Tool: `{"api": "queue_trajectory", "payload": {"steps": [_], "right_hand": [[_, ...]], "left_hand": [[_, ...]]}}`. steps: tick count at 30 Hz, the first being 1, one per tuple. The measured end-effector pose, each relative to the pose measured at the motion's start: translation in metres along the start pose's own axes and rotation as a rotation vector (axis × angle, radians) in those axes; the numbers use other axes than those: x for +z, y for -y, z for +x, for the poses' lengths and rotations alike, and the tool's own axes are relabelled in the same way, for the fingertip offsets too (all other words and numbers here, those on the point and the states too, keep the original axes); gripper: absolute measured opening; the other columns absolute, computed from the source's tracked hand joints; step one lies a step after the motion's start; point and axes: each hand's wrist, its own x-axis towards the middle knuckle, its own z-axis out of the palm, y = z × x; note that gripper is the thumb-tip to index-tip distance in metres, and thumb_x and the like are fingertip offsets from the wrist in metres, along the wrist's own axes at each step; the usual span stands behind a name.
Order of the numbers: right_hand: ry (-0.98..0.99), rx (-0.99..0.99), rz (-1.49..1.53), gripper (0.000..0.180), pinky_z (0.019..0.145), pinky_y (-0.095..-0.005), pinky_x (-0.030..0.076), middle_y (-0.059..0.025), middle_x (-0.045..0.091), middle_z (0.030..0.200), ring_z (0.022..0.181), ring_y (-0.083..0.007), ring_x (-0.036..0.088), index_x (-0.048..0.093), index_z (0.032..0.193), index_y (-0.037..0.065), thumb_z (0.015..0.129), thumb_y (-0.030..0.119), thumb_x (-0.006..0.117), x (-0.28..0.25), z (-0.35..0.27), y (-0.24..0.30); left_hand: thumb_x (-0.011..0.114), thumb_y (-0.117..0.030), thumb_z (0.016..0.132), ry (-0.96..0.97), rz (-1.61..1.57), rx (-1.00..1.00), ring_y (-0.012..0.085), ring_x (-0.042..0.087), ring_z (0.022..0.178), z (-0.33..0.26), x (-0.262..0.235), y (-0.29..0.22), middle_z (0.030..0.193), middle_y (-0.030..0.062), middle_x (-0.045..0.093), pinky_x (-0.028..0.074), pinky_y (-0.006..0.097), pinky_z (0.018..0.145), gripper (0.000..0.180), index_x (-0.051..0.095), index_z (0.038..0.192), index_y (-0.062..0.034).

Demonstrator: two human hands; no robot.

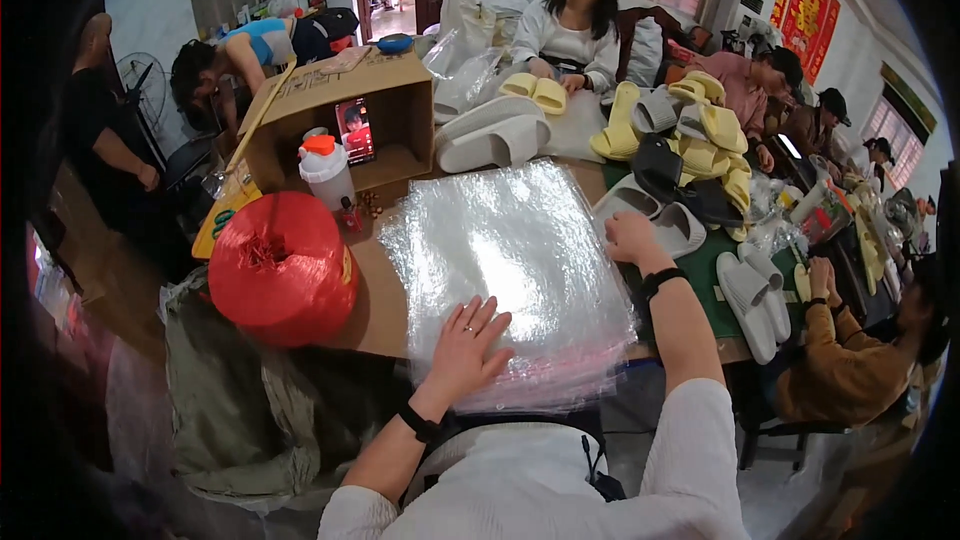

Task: The recorder is packing various pairs of slides/slippers into plastic bags at a production workstation.

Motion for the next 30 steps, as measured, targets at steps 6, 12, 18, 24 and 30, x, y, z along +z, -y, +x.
{"api": "queue_trajectory", "payload": {"steps": [6, 12, 18, 24, 30], "right_hand": [[-0.004, -0.098, 0.024, 0.022, 0.079, -0.0449, 0.051, -0.0128, 0.066, 0.081, 0.088, -0.0348, 0.063, 0.068, 0.069, 0.005, 0.070, 0.023, 0.056, -0.005, -0.065, -0.019], [0.114, -0.035, 0.270, 0.020, 0.076, -0.0480, 0.050, -0.0148, 0.064, 0.080, 0.084, -0.0367, 0.060, 0.067, 0.073, 0.004, 0.075, 0.022, 0.058, -0.027, -0.123, -0.005], [-0.733, 0.546, 0.217, 0.032, 0.083, -0.0443, 0.050, -0.0147, 0.059, 0.084, 0.092, -0.0373, 0.058, 0.066, 0.083, 0.003, 0.080, 0.035, 0.071, -0.003, -0.107, -0.009], [0.047, 0.966, 0.342, 0.084, 0.097, -0.0451, 0.049, -0.0273, 0.052, 0.132, 0.122, -0.0399, 0.054, 0.053, 0.125, -0.012, 0.081, 0.057, 0.070, -0.013, -0.045, -0.011], [-0.256, 0.796, 0.369, 0.044, 0.089, -0.0506, 0.051, -0.0301, 0.063, 0.107, 0.103, -0.0453, 0.061, 0.056, 0.109, -0.006, 0.090, 0.033, 0.064, 0.042, -0.036, -0.050]], "left_hand": [[0.063, -0.040, 0.090, -0.038, 0.007, 0.026, 0.0370, 0.039, 0.138, -0.002, 0.006, 0.004, 0.146, 0.0155, 0.048, 0.026, 0.050, 0.116, 0.050, 0.058, 0.133, -0.0142], [0.063, -0.040, 0.090, -0.037, -0.003, 0.023, 0.0365, 0.039, 0.138, -0.001, 0.005, 0.004, 0.146, 0.0144, 0.048, 0.026, 0.051, 0.116, 0.050, 0.059, 0.132, -0.0141], [0.064, -0.040, 0.089, -0.053, 0.010, 0.042, 0.0360, 0.041, 0.137, 0.000, 0.007, 0.004, 0.146, 0.0133, 0.049, 0.026, 0.051, 0.116, 0.049, 0.060, 0.131, -0.0139], [0.063, -0.041, 0.089, -0.026, 0.024, 0.006, 0.0356, 0.040, 0.138, -0.005, 0.005, 0.004, 0.146, 0.0130, 0.049, 0.025, 0.050, 0.117, 0.050, 0.060, 0.132, -0.0149], [0.062, -0.041, 0.090, -0.002, 0.011, 0.017, 0.0352, 0.039, 0.139, -0.001, 0.005, -0.002, 0.146, 0.0137, 0.048, 0.024, 0.050, 0.117, 0.050, 0.059, 0.132, -0.0150]]}}
